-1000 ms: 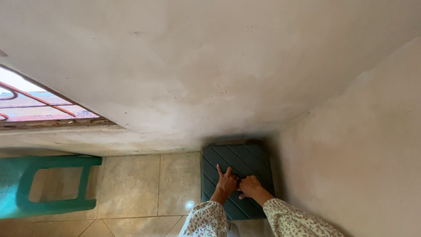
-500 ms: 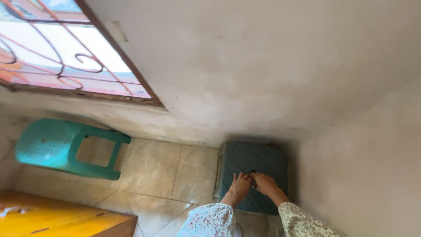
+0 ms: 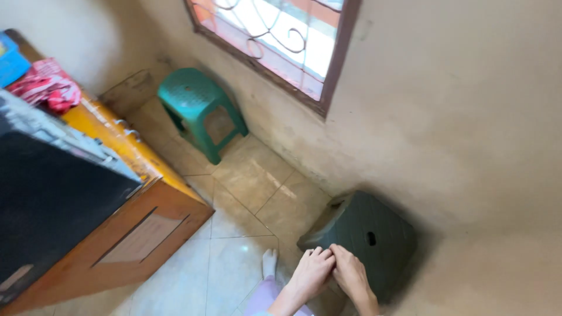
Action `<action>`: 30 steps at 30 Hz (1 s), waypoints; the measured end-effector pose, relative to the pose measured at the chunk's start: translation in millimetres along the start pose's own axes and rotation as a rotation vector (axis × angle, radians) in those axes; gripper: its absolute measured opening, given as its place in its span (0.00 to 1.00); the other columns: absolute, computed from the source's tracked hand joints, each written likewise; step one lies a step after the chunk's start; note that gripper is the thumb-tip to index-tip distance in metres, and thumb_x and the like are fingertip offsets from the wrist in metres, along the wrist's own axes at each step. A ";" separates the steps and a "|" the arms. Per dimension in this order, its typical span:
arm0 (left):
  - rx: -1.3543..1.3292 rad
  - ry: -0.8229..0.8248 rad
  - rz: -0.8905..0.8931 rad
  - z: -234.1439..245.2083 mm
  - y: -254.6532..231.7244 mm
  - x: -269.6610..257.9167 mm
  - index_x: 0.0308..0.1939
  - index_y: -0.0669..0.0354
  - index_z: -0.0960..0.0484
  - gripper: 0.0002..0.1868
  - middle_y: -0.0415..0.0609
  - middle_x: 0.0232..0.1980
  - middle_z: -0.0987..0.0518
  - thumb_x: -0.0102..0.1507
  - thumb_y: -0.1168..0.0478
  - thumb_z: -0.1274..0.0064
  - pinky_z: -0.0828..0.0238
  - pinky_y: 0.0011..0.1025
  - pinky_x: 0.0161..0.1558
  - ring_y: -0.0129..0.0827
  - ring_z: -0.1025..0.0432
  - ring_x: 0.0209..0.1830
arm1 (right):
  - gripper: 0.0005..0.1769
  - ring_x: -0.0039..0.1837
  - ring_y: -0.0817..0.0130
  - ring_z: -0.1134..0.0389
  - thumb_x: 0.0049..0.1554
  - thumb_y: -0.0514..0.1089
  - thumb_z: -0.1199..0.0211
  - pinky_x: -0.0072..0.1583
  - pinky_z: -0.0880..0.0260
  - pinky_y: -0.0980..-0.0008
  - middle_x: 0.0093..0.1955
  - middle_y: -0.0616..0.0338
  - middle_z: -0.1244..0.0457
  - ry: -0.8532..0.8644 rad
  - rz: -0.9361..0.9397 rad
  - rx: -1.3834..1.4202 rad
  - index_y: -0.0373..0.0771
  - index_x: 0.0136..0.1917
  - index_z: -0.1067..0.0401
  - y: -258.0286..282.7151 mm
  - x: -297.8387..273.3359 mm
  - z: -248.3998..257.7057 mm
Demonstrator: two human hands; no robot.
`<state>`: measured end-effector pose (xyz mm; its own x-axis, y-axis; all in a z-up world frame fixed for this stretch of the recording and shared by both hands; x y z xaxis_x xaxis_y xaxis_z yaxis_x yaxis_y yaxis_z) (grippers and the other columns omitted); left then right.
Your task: Sweeping the floor and moving small furniture and computer parts to reach corners in a room.
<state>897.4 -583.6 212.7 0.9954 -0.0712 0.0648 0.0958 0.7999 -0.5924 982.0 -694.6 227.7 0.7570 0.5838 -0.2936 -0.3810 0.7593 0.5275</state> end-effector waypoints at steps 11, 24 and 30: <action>-0.125 -0.239 0.388 -42.5 1.5 -206.8 0.44 0.60 0.22 0.10 0.52 0.48 0.25 0.58 0.65 0.45 0.35 0.43 0.50 0.47 0.30 0.52 | 0.24 0.51 0.49 0.29 0.46 0.42 0.31 0.51 0.28 0.56 0.54 0.50 0.32 0.400 0.781 -0.267 0.39 0.55 0.31 51.3 -43.8 -131.2; -0.057 -0.260 0.872 -13.2 100.9 -351.5 0.54 0.68 0.21 0.17 0.58 0.59 0.25 0.63 0.63 0.46 0.44 0.49 0.67 0.48 0.34 0.66 | 0.22 0.51 0.50 0.28 0.50 0.46 0.31 0.49 0.27 0.55 0.50 0.55 0.32 0.707 0.950 -0.554 0.47 0.57 0.32 239.9 -63.5 -257.7; -0.131 -0.256 1.090 35.7 146.0 -469.7 0.50 0.67 0.18 0.14 0.59 0.56 0.24 0.62 0.67 0.46 0.41 0.53 0.65 0.50 0.33 0.64 | 0.18 0.50 0.51 0.28 0.52 0.46 0.31 0.48 0.28 0.54 0.48 0.55 0.32 0.728 1.146 -0.560 0.43 0.54 0.32 376.0 -116.5 -327.1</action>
<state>443.5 -412.1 124.4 0.5183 0.7638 -0.3847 -0.8081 0.2902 -0.5125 576.9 -383.1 199.5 -0.4588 0.8149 -0.3541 -0.8559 -0.2983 0.4225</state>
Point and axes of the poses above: each hand's wrist, its own x-axis towards the middle knuckle, its own z-axis out of the back of the hand, y = z × x, the point moved 2 cm from there along x, towards the middle knuckle
